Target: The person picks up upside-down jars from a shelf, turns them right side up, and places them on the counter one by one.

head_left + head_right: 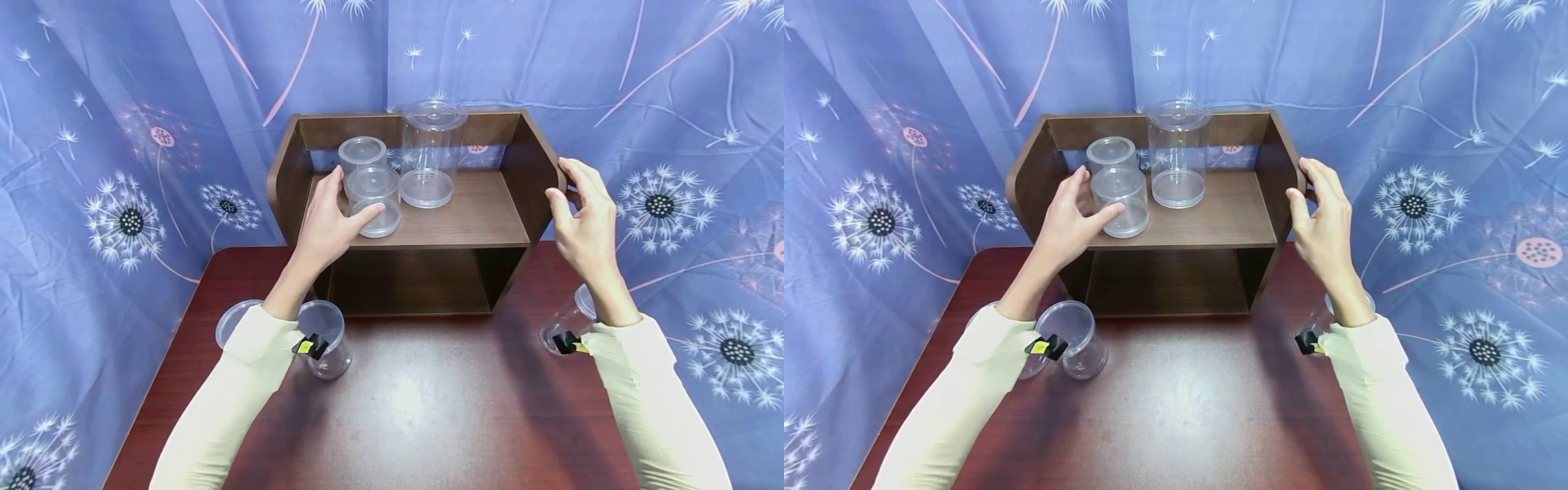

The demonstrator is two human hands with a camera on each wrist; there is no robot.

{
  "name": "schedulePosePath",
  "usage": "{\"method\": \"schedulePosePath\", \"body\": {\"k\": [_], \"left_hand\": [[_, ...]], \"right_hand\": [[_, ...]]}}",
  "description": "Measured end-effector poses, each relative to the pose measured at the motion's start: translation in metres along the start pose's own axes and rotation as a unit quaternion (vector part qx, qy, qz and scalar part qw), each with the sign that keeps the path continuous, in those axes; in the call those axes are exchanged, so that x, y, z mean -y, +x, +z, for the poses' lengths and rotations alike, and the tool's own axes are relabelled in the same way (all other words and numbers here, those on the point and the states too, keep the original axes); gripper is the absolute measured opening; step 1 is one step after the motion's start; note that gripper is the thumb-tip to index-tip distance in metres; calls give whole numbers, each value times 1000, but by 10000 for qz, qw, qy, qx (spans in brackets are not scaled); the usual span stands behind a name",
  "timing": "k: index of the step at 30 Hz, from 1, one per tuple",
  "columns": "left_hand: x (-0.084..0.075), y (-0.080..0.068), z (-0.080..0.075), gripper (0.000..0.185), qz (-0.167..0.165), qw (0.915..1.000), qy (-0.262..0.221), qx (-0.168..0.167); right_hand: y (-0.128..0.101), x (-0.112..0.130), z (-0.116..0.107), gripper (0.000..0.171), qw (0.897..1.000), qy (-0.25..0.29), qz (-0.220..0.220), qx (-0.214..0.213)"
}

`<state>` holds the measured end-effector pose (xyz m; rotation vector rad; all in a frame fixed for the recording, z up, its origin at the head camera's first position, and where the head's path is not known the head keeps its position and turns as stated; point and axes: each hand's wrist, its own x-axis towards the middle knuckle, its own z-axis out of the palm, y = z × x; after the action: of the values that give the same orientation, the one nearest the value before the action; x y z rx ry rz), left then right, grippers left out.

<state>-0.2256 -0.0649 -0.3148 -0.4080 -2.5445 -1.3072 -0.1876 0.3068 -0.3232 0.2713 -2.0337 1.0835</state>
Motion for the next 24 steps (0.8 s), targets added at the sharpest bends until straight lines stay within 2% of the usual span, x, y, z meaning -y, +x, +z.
{"method": "schedulePosePath", "body": {"k": [7,14,24], "left_hand": [[-6,6,8,110,-327,9994,-11,96],[-10,7,13,112,-470,9989,34,-57],[-12,8,19,113,-578,9983,63,-92]], "right_hand": [[0,0,-1,43,10000,44,-34,5],[-3,40,-2,38,9999,116,-80,3],[-2,20,0,40,9999,105,-66,-29]]}}
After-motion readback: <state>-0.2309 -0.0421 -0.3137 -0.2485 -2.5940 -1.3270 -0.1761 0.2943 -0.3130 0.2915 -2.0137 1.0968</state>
